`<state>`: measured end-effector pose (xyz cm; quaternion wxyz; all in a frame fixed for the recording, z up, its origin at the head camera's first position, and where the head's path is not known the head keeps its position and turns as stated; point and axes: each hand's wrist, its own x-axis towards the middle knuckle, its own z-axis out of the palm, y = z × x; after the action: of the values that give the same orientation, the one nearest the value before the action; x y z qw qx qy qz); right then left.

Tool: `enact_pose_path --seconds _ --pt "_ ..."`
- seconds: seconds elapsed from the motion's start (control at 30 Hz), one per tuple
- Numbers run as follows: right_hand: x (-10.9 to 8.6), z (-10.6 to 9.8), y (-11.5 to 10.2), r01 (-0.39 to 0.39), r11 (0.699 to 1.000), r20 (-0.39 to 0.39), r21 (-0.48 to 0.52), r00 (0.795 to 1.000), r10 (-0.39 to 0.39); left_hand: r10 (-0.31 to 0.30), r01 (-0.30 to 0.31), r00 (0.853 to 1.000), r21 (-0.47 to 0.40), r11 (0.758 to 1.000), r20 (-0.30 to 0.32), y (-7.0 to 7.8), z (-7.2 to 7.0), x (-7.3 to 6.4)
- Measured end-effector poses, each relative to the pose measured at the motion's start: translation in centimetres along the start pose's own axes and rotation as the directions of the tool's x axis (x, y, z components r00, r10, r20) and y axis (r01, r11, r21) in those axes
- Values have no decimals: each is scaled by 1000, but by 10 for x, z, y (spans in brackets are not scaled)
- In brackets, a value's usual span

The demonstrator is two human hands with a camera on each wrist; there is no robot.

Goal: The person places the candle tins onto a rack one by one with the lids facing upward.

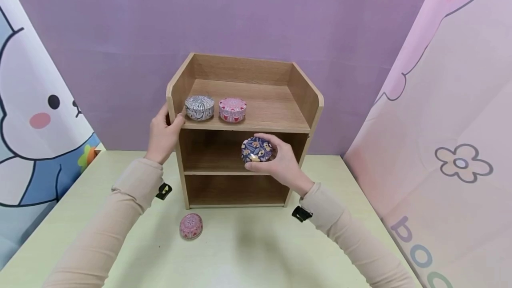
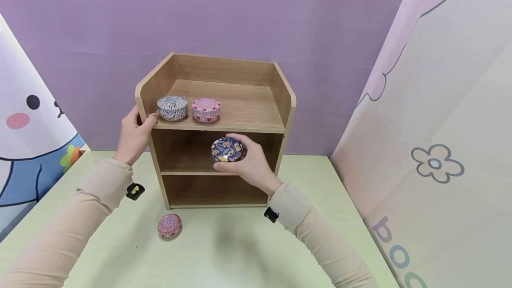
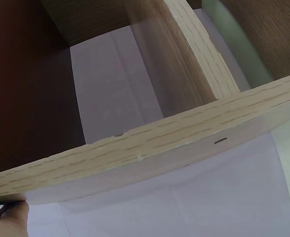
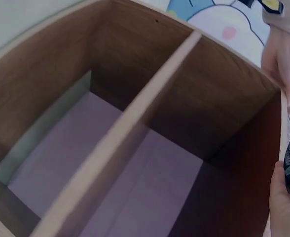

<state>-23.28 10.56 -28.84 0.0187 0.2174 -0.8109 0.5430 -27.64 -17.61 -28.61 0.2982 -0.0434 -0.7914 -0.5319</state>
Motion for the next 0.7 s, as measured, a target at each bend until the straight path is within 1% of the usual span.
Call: enact_pose_path --seconds 0.13,0.37,0.57,0.7 --pt "4 -9 -7 9 1000 -40 -22 999 -10 -2 2 1000 3 1000 -4 -1 0 0" --pt "13 -22 -16 -9 997 -100 -70 995 2 2 -2 1000 8 1000 -14 1 0 0" --pt "20 -31 -23 -25 997 -129 -76 992 15 -1 1 1000 9 1000 -9 2 0 0" --pt "25 -37 -29 -28 998 -166 -51 986 19 -8 8 1000 3 1000 -3 2 -1 -2"
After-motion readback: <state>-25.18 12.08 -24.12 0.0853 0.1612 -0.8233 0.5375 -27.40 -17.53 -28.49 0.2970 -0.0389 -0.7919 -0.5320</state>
